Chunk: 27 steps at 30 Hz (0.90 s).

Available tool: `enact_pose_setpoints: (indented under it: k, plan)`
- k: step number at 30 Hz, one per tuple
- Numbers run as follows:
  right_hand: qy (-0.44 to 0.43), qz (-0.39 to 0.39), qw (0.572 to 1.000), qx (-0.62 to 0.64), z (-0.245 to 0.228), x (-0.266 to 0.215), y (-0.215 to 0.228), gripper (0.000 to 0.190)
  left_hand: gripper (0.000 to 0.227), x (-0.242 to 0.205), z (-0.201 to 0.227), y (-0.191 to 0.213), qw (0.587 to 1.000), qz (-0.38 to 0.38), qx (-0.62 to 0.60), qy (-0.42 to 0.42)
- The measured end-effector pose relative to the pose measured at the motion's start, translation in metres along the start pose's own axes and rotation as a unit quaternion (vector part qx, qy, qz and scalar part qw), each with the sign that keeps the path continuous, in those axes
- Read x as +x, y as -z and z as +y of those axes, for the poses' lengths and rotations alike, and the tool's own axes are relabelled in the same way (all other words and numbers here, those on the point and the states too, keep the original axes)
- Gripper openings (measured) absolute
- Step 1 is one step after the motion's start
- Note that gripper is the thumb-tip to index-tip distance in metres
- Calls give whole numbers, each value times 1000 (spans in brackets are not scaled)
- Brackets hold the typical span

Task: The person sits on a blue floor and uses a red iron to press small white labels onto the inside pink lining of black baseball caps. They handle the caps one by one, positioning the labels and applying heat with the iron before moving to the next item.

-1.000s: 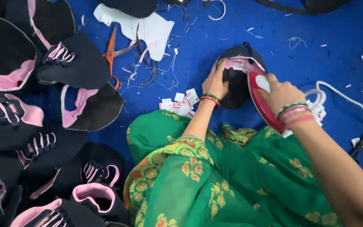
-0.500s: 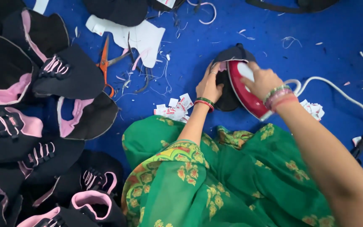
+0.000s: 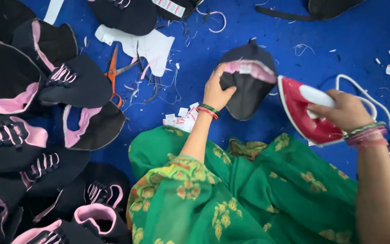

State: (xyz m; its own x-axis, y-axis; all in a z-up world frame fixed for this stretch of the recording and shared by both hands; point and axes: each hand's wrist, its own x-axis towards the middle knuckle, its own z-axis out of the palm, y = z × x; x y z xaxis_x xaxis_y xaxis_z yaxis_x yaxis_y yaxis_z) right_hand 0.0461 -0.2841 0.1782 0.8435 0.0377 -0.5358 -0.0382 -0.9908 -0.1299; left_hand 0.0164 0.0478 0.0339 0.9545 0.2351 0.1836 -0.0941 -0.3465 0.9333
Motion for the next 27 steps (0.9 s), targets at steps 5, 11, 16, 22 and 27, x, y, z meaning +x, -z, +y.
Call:
enact_pose_setpoints:
  k: [5, 11, 16, 22, 27]
  plan:
    - [31, 105, 932, 345, 39, 39, -34, 54, 70, 11, 118, 57, 997, -5, 8, -71]
    - [136, 196, 679, 694, 15, 78, -60, 51, 63, -6, 193, 102, 996, -61, -3, -57]
    - [197, 241, 568, 761, 19, 113, -98, 53, 61, -12, 214, 109, 993, -63, 25, -93]
    - [151, 250, 621, 727, 7, 90, -105, 44, 61, -17, 233, 109, 993, -89, 2, -79]
    - [134, 287, 695, 646, 49, 99, -154, 36, 53, -1, 178, 89, 951, -278, 12, -134]
